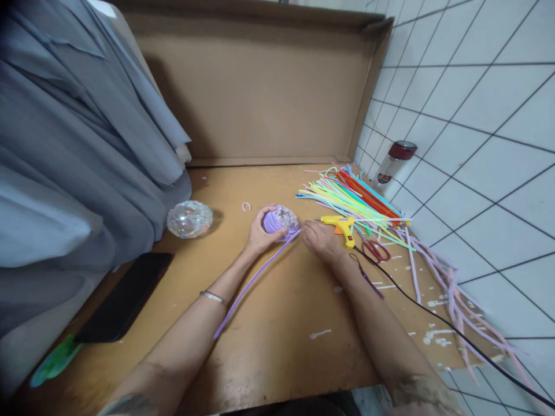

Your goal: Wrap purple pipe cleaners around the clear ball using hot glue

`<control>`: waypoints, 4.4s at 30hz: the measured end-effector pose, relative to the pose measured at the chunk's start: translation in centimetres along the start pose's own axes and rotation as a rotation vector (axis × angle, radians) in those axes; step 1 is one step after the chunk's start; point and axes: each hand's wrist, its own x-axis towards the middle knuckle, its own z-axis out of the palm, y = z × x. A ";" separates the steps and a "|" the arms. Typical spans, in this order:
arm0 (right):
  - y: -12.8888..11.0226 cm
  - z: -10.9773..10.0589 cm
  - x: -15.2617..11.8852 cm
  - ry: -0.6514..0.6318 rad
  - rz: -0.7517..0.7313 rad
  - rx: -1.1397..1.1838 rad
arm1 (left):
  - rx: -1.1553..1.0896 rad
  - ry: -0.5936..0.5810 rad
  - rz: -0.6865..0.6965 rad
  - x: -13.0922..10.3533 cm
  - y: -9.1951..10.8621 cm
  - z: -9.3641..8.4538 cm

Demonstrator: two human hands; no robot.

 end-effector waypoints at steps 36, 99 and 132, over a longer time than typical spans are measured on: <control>-4.8 0.7 2.8 0.222 0.439 0.229 | 0.046 -0.075 0.233 -0.2 0.7 0.6; -5.3 1.0 3.0 0.216 0.303 0.198 | 0.091 -0.116 0.271 -0.3 0.4 0.5; -5.1 0.5 3.4 0.170 0.379 0.264 | 0.175 -0.141 0.357 -0.2 0.6 0.3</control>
